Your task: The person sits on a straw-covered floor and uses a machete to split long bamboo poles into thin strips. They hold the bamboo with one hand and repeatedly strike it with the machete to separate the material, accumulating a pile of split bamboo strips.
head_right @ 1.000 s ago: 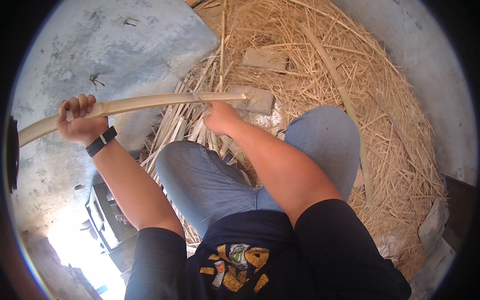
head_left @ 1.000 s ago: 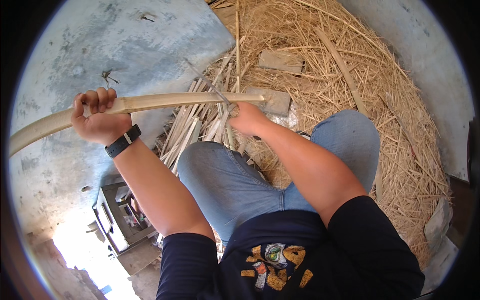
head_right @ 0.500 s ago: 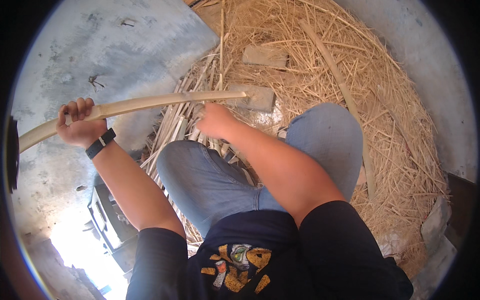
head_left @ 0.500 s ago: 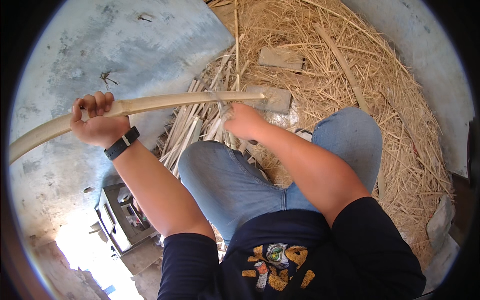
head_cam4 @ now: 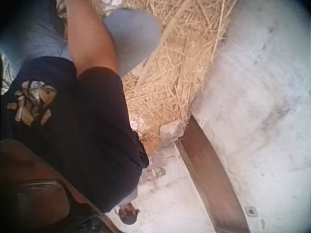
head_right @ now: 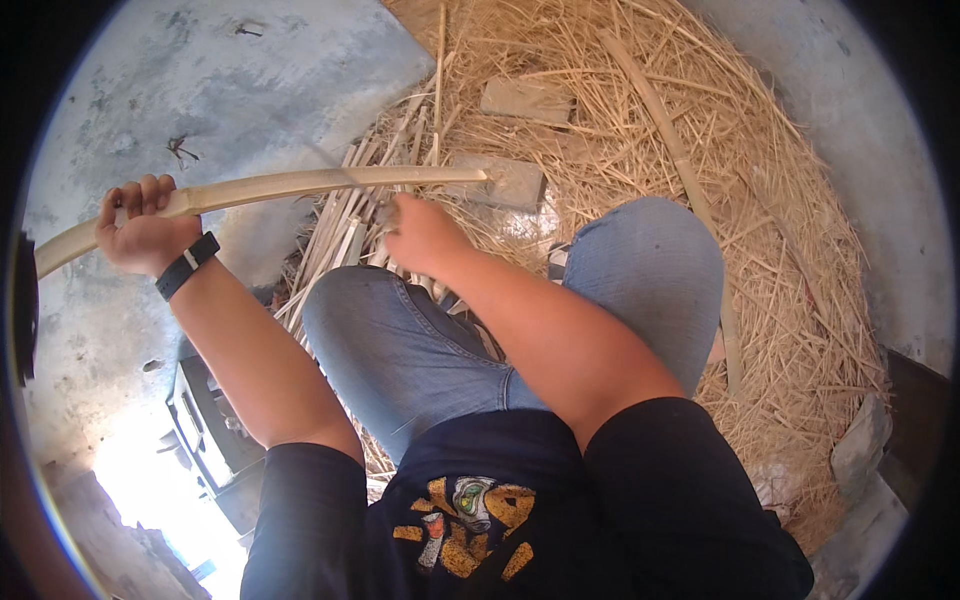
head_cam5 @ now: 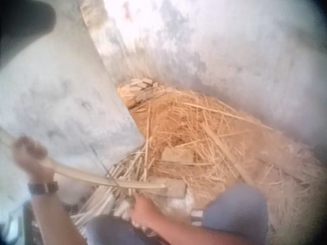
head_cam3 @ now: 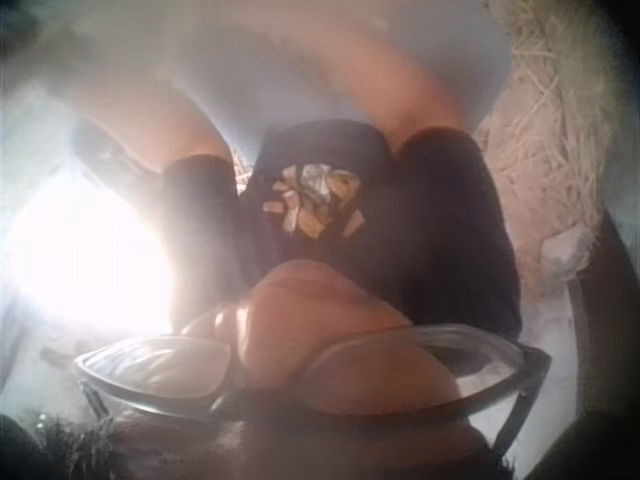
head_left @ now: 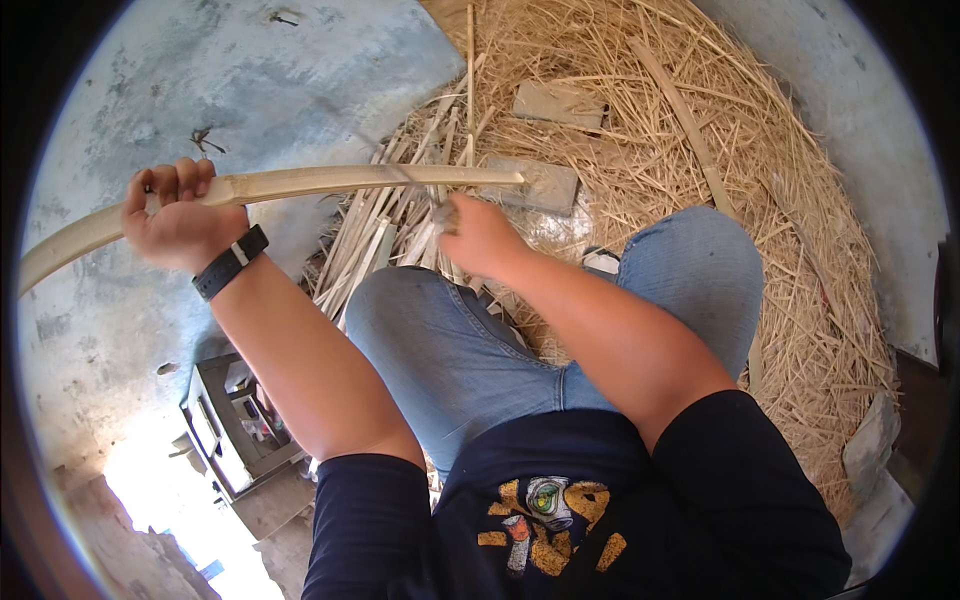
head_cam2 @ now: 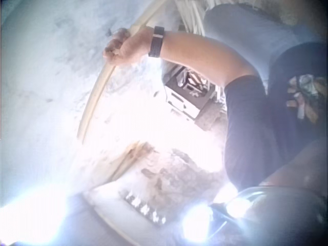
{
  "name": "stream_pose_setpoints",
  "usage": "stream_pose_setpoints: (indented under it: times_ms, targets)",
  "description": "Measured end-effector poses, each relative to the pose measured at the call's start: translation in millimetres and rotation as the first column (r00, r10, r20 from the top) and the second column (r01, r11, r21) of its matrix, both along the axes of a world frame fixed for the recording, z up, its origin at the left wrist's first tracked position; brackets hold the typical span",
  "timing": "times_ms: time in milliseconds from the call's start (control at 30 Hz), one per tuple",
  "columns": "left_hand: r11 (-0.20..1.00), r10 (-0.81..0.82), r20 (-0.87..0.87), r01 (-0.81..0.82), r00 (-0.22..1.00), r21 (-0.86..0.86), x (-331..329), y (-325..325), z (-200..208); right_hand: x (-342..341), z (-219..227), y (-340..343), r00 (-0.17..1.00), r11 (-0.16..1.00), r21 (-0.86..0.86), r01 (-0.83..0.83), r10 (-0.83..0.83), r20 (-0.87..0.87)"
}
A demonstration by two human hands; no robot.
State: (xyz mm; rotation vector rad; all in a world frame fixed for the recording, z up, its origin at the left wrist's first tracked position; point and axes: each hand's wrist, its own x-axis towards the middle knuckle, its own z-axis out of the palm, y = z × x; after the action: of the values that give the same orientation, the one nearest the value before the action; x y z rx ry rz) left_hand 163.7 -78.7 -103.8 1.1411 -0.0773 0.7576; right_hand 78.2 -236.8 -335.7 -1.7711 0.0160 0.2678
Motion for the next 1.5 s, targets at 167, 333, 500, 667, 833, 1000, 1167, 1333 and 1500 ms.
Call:
stream_pose_setpoints:
  times_ms: [167, 333, 500, 667, 833, 1000, 1167, 1333, 1500]
  targets:
    - [0.983, 0.184, -0.033, -0.183, 0.982, 0.015, 0.1, -4.5, 8.4, 7.0, 10.0, -5.5, 0.967, 1.000, -0.025, 0.017, -0.023, -0.254]
    - [0.987, 0.157, 0.005, -0.157, 0.988, 0.012, -1.3, -5.6, 3.7, -10.1, 14.7, 5.2, 0.997, 0.998, -0.066, -0.003, 0.008, 0.077]
    - [0.984, 0.180, -0.069, -0.179, 0.981, 0.013, 4.8, -1.7, 8.7, 8.9, -22.6, -12.6, 0.956, 0.991, -0.122, 0.056, -0.088, -0.278]
    - [0.988, 0.153, -0.037, -0.153, 0.987, 0.000, -3.2, -4.6, 0.8, -7.8, 11.4, 7.3, 0.997, 0.999, -0.052, -0.016, 0.020, 0.070]
    - [0.998, 0.055, -0.048, -0.054, 0.997, 0.029, 0.8, -17.9, 12.6, 17.1, -55.0, -21.7, 0.958, 0.982, -0.183, 0.049, -0.098, -0.270]
    - [0.968, -0.244, 0.030, 0.242, 0.969, 0.073, 1.5, -26.2, 13.9, 9.7, -17.3, -15.8, 0.986, 0.994, -0.026, 0.104, -0.106, -0.127]
    - [0.859, -0.510, 0.063, 0.503, 0.858, 0.092, 14.8, 3.3, 11.3, 18.9, 54.1, -39.2, 0.979, 0.986, -0.037, -0.163, 0.156, -0.133]
    - [0.812, -0.583, 0.076, 0.578, 0.809, 0.080, 15.7, 21.7, 4.6, 17.9, 46.3, -31.6, 0.979, 0.994, -0.066, -0.090, 0.076, -0.187]
    - [0.811, -0.585, 0.080, 0.580, 0.807, 0.081, 14.1, 41.0, -1.0, 11.1, 54.2, -17.2, 0.985, 0.987, 0.024, -0.161, 0.160, 0.058]
